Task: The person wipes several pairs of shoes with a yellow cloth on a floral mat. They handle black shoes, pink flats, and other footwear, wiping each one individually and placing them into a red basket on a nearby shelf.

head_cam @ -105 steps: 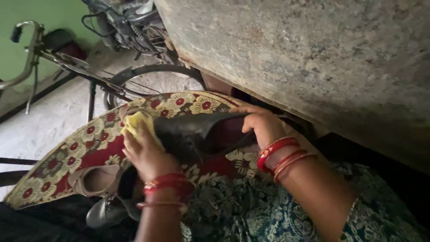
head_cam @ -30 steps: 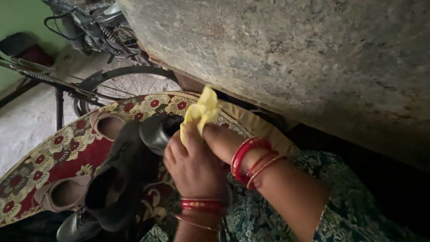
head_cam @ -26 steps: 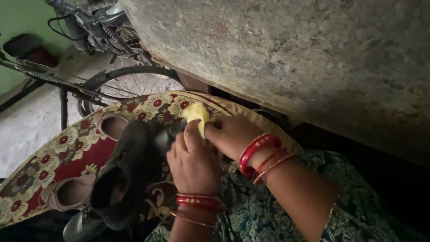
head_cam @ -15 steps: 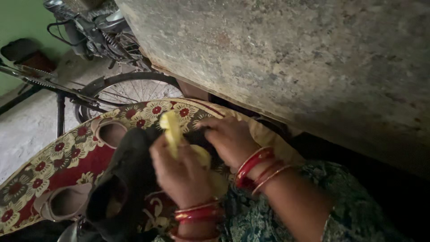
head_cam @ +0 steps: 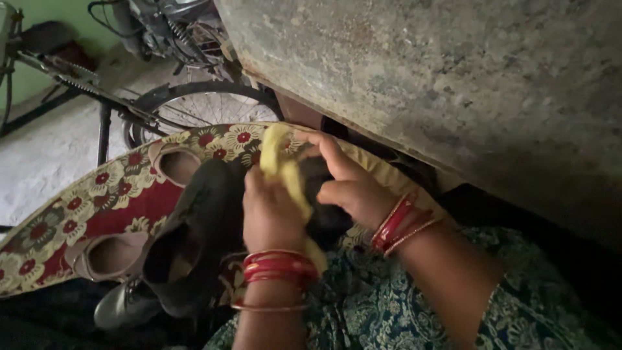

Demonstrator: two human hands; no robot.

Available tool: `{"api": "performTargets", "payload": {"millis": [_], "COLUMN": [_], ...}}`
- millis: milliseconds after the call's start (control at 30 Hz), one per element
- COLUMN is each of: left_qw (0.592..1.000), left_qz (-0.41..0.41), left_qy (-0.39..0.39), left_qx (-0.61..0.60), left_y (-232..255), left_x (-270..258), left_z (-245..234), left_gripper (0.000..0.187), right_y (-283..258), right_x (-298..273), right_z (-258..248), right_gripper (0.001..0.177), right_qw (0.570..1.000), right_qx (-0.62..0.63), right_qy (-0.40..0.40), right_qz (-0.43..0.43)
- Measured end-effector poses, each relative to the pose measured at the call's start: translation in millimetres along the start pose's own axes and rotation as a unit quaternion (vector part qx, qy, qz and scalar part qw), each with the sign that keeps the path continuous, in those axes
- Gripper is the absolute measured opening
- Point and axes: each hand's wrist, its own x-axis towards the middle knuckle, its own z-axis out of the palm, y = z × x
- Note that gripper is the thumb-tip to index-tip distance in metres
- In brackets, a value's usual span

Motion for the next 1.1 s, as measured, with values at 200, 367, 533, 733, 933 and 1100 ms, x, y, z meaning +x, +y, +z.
{"api": "performTargets", "payload": {"millis": [200, 367, 533, 733, 933, 1100], "left_qw": [0.992, 0.993, 0.984, 0.982, 0.991, 0.973], "left_qz": [-0.051, 0.107, 0.176, -0.047, -0.027, 0.225], "left_qy": [0.032, 0.038, 0.007, 0.022, -0.061, -0.01], "left_qx": [0.112, -0.041, -0.019, -0.182, 0.117, 0.045], "left_y": [-72.2, -35.2, -32.1, -115.2, -117.1, -25.2], "left_x": [2.4, -23.3, -55.1, -37.7, -38.3, -59.4], "left_z": [-9.4, 12.5, 25.3, 20.9, 4.7, 16.2], "left_gripper": [0.036, 0.038, 0.048, 0.043, 0.06, 0.07], "right_y": [3.1, -7.8, -20.4, -30.3, -20.9, -0.3], "right_x": [0.0, -8.1, -13.2, -10.3, -5.5, 5.8], "right_z": [-2.4, 14.3, 39.4, 44.4, 46.4, 33.6], "right_gripper": [0.092, 0.102, 0.052, 0.062, 0.032, 0.029], "right_qw": [0.886, 0.777, 0.72, 0.704, 0.739, 0.73], "right_qx": [-0.459, -0.628, -0.673, -0.702, -0.665, -0.624], "right_qy": [-0.019, -0.042, -0.062, -0.053, -0.067, -0.057], "right_qz": [-0.067, -0.008, 0.157, 0.096, 0.083, 0.273]}}
